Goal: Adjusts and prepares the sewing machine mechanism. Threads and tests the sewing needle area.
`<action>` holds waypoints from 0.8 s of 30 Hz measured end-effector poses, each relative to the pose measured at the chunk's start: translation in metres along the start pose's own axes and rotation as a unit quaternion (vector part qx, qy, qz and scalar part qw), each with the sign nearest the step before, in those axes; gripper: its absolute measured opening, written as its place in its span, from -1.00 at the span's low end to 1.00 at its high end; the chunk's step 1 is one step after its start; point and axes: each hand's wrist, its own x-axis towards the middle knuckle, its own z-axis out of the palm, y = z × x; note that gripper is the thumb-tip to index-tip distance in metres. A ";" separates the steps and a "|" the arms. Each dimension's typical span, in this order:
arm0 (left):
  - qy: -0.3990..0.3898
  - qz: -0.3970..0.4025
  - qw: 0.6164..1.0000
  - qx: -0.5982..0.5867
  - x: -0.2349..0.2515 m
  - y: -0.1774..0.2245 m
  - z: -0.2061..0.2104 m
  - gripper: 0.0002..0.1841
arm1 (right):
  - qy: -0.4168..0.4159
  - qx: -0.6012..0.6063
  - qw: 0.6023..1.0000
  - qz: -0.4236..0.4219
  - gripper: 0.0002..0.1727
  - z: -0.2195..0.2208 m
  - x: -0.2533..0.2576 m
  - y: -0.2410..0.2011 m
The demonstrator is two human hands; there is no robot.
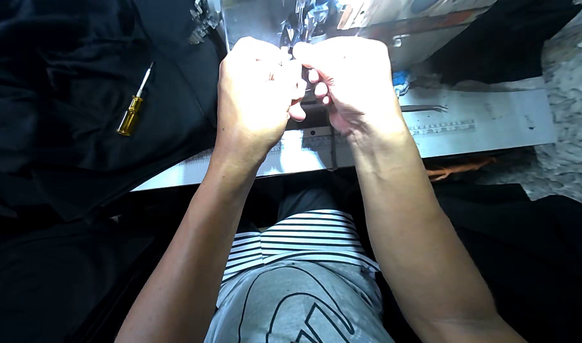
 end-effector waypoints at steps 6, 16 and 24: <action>0.006 0.001 1.000 -0.006 0.000 -0.001 0.000 -0.83 | 0.005 0.003 1.000 -0.001 -0.79 0.001 0.000 0.000; 0.003 -0.001 1.000 0.000 0.000 -0.001 0.000 -0.84 | 0.003 0.014 1.000 -0.005 -0.79 0.001 0.000 0.001; -0.015 -0.061 0.997 0.034 0.005 0.010 -0.001 -0.87 | -0.010 -0.043 0.999 0.032 -0.66 -0.002 0.002 -0.008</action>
